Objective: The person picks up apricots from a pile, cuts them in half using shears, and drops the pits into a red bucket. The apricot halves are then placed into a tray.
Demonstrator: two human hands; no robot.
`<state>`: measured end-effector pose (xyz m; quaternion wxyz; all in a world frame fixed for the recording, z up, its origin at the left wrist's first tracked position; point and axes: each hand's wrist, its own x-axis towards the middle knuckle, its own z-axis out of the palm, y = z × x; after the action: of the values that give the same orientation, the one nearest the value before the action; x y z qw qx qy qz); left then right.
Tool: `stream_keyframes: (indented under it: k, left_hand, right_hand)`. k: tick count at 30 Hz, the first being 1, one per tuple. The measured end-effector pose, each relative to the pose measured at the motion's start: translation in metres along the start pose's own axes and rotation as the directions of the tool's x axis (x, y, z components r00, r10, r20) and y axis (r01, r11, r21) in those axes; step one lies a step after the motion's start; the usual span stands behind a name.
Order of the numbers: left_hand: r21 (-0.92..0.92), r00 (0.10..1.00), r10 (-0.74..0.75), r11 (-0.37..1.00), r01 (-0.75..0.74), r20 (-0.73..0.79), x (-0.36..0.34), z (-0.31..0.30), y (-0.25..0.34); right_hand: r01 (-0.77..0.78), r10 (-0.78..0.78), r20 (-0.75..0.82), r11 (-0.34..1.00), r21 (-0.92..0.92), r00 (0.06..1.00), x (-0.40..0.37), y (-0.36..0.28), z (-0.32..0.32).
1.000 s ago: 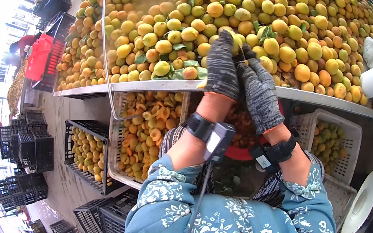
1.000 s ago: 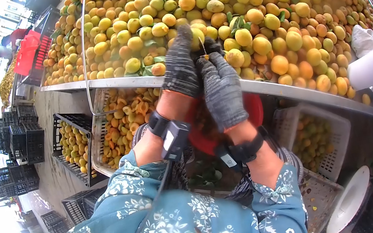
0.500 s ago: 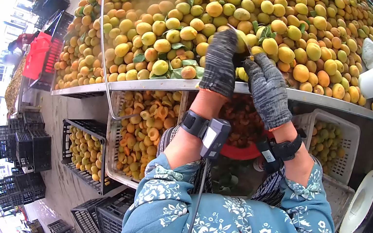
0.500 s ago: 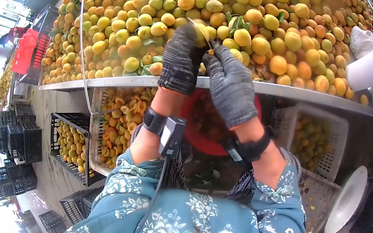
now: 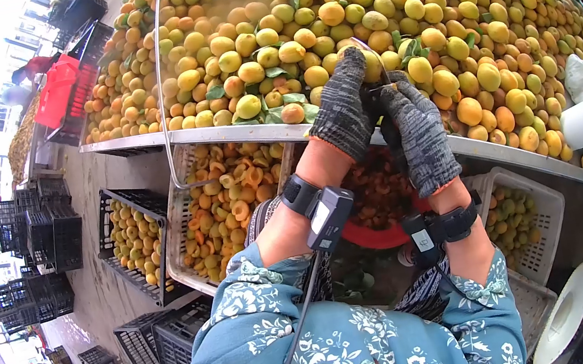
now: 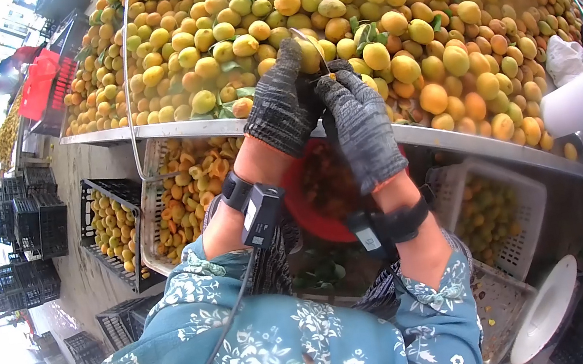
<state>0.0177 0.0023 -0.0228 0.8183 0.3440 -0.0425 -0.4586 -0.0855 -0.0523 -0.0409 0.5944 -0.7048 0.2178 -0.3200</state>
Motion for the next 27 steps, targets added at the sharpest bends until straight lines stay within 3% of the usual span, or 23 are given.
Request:
stream_keyframes:
  k: [2, 4, 5, 6, 7, 8, 10, 12, 13, 15, 16, 18, 19, 21, 22, 24, 25, 26, 27]
  left_hand:
    - [-0.081, 0.997, -0.071, 0.994, 0.072, 0.018, 0.004, -0.003, 0.002]
    - [-0.106, 0.998, -0.057, 0.993, 0.06, 0.035, 0.001, 0.005, 0.009]
    - [-0.046, 1.0, 0.015, 0.999, -0.015, 0.015, -0.002, 0.008, 0.014]
    - [0.016, 0.996, 0.089, 0.996, -0.089, 0.002, -0.005, 0.011, 0.018]
    - [0.078, 0.987, 0.163, 0.984, -0.162, -0.009, -0.007, 0.011, 0.021]
    - [0.077, 0.986, 0.165, 0.983, -0.164, -0.011, -0.005, 0.009, 0.021]
    - [-0.039, 0.998, -0.016, 0.999, 0.013, -0.068, -0.002, 0.007, 0.021]
    - [0.005, 0.999, -0.004, 1.0, 0.004, -0.054, 0.0, 0.004, 0.019]
    - [0.03, 0.993, 0.08, 0.996, -0.078, -0.089, 0.004, 0.002, 0.016]
    - [0.059, 0.979, 0.164, 0.986, -0.158, -0.122, 0.011, -0.004, 0.011]
    - [0.058, 0.983, 0.149, 0.988, -0.143, -0.107, 0.015, -0.008, 0.008]
    - [0.059, 0.987, 0.132, 0.99, -0.127, -0.091, 0.019, -0.014, 0.006]
    - [0.071, 0.986, 0.144, 0.988, -0.139, -0.08, 0.02, -0.016, 0.005]
    - [0.083, 0.985, 0.155, 0.985, -0.15, -0.068, 0.021, -0.019, 0.003]
    - [0.087, 0.987, 0.147, 0.986, -0.141, -0.068, 0.019, -0.018, 0.003]
    - [0.09, 0.988, 0.139, 0.987, -0.133, -0.065, 0.009, -0.008, 0.005]
    - [0.055, 0.993, 0.074, 0.996, -0.069, -0.087, 0.0, 0.003, 0.009]
    - [0.017, 0.994, 0.007, 1.0, -0.005, -0.107, -0.006, 0.01, 0.011]
    - [0.018, 0.994, 0.006, 1.0, -0.004, -0.105, -0.008, 0.011, 0.011]
  right_hand:
    - [-0.037, 0.034, 0.034, 0.995, 0.092, 0.999, -0.001, -0.014, 0.001]
    - [-0.245, 0.256, -0.021, 0.944, 0.22, 0.967, -0.001, -0.024, 0.008]
    - [-0.004, -0.006, -0.097, 0.994, -0.109, 0.995, -0.005, -0.018, 0.011]
    - [-0.004, -0.007, -0.093, 0.994, -0.109, 0.996, -0.007, -0.025, 0.012]
    - [-0.054, 0.034, -0.055, 0.909, -0.413, 0.998, -0.01, -0.036, 0.012]
    - [-0.082, 0.083, -0.032, 0.731, -0.678, 0.996, -0.012, -0.043, 0.013]
    - [-0.07, 0.067, -0.029, 0.764, -0.642, 0.997, -0.012, -0.039, 0.015]
    - [-0.095, 0.109, -0.022, 0.731, -0.676, 0.994, -0.011, -0.042, 0.015]
    - [-0.095, 0.108, -0.023, 0.731, -0.676, 0.994, -0.01, -0.04, 0.016]
    - [-0.067, 0.051, -0.051, 0.918, -0.391, 0.997, -0.008, -0.03, 0.02]
    - [-0.067, 0.05, -0.052, 0.918, -0.391, 0.997, -0.008, -0.023, 0.02]
    - [-0.054, 0.051, -0.02, 0.986, -0.16, 0.999, -0.007, -0.011, 0.021]
    - [-0.054, 0.051, -0.02, 0.986, -0.16, 0.998, -0.008, -0.009, 0.023]
    - [-0.038, 0.039, -0.014, 0.996, 0.081, 0.999, -0.01, -0.007, 0.026]
    - [-0.037, 0.038, -0.015, 0.996, 0.082, 0.999, -0.01, -0.011, 0.025]
    - [-0.243, 0.243, 0.085, 0.97, -0.01, 0.966, -0.009, -0.02, 0.02]
    - [-0.243, 0.242, 0.084, 0.97, -0.009, 0.967, -0.009, -0.014, 0.019]
    - [0.111, -0.096, 0.065, 0.948, -0.3, 0.993, -0.01, -0.003, 0.017]
    - [0.419, -0.412, 0.145, 0.721, -0.552, 0.9, -0.01, 0.002, 0.015]
